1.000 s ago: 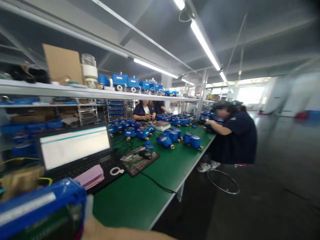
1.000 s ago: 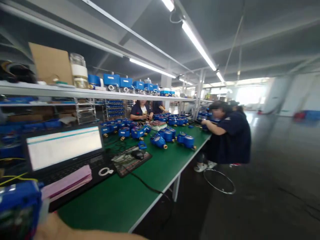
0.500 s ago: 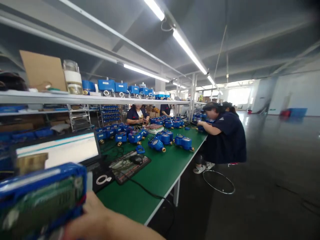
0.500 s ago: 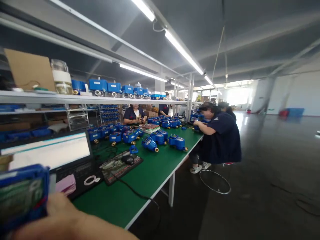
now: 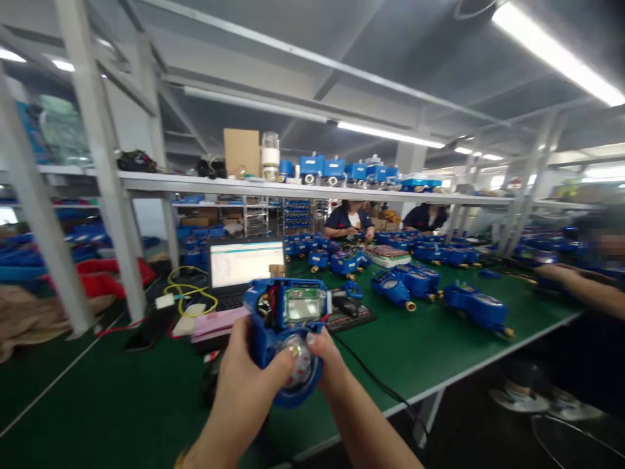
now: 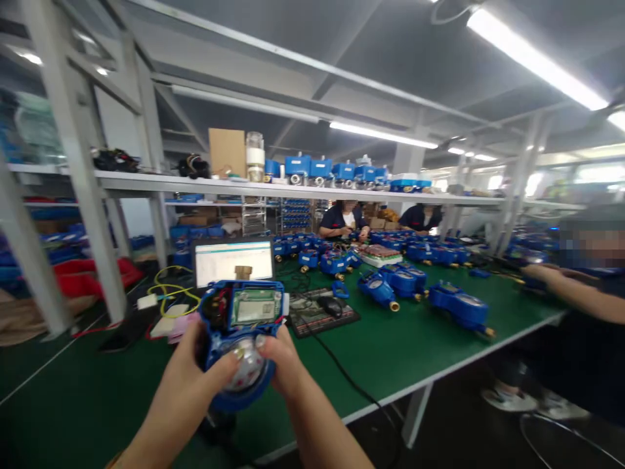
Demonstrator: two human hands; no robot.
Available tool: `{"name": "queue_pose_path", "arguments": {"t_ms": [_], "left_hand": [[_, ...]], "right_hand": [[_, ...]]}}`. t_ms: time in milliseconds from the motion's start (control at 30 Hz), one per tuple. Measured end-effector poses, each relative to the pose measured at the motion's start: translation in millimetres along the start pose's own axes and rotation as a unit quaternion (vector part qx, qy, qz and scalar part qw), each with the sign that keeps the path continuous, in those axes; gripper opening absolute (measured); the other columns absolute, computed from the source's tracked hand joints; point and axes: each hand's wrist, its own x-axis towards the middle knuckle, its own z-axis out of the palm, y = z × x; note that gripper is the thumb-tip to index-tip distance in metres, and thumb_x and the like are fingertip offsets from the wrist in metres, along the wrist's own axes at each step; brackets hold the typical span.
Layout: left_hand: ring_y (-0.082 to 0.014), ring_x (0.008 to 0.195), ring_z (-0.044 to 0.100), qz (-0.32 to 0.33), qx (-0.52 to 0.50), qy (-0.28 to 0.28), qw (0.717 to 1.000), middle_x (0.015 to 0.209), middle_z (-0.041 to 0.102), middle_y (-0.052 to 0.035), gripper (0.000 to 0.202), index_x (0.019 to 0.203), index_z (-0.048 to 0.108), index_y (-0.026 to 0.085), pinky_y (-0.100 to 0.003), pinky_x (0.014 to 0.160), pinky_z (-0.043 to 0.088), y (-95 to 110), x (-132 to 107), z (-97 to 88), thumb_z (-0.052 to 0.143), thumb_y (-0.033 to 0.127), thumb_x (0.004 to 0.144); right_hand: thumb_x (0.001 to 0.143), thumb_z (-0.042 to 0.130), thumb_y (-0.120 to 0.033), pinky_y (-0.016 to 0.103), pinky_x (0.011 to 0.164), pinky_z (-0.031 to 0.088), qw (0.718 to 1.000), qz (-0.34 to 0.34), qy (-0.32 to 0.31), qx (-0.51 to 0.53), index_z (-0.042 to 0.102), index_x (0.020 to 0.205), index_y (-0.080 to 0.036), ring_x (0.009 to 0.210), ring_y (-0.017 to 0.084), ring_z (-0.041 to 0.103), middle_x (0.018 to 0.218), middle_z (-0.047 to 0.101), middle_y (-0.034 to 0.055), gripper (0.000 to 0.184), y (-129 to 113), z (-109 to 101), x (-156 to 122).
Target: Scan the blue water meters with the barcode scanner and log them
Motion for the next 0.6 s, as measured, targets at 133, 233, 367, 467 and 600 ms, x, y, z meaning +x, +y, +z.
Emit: {"name": "queue_pose_path", "arguments": {"t_ms": [133,233,367,467,600], "left_hand": [[-0.0299,0.104,0.057,-0.040,0.004,-0.039,0.998,0.113,0.061,-0.0097,0.058,0.116,0.050,0.016,-0.037,0.091,0.044,-20.4,-1.4,-2.7,0.071,0.041,0.068],[-0.0294,0.104,0.058,-0.033,-0.014,-0.057,0.998,0.113,0.060,-0.0108,0.058,0.116,0.048,0.016,-0.037,0.091,0.045,-35.0,-6.3,-8.5,0.071,0.044,0.070],[-0.0279,0.106,0.057,-0.046,-0.036,-0.045,0.997,0.115,0.060,-0.0095,0.056,0.116,0.046,0.016,-0.036,0.092,0.045,-38.2,-9.2,-11.9,0.069,0.042,0.072],[-0.0299,0.103,0.057,-0.053,-0.024,-0.048,0.997,0.112,0.060,-0.0123,0.058,0.113,0.046,0.014,-0.039,0.091,0.045,-37.2,-7.7,-12.4,0.068,0.044,0.069],[-0.0335,0.104,0.056,-0.099,-0.006,-0.026,0.995,0.114,0.059,-0.0150,0.060,0.113,0.047,0.013,-0.045,0.093,0.042,-42.0,-4.2,-13.0,0.066,0.048,0.068]], "right_hand": [[0.067,0.067,-0.054,0.045,0.091,0.050,0.997,0.043,0.009,0.065,0.068,0.107,-0.020,0.100,0.031,0.064,0.097,0.070,0.0110,0.052,7.0,-4.9,-9.4],[0.068,0.068,-0.052,0.044,0.090,0.050,0.997,0.062,0.008,0.054,0.069,0.106,-0.017,0.100,0.031,0.064,0.101,0.070,0.0123,0.052,5.1,-3.2,-14.8],[0.065,0.071,-0.051,0.044,0.090,0.051,0.996,0.071,0.010,0.056,0.069,0.105,-0.015,0.101,0.031,0.064,0.102,0.070,0.0129,0.054,-1.8,2.9,-15.3],[0.067,0.072,-0.049,0.043,0.090,0.051,0.994,0.087,0.022,0.068,0.069,0.105,-0.014,0.099,0.030,0.065,0.100,0.071,0.0123,0.052,-4.9,6.1,-14.3],[0.070,0.072,-0.047,0.043,0.092,0.050,0.986,0.129,0.030,0.102,0.069,0.102,-0.013,0.098,0.029,0.066,0.096,0.072,0.0121,0.047,-1.6,7.4,-14.3]]}}
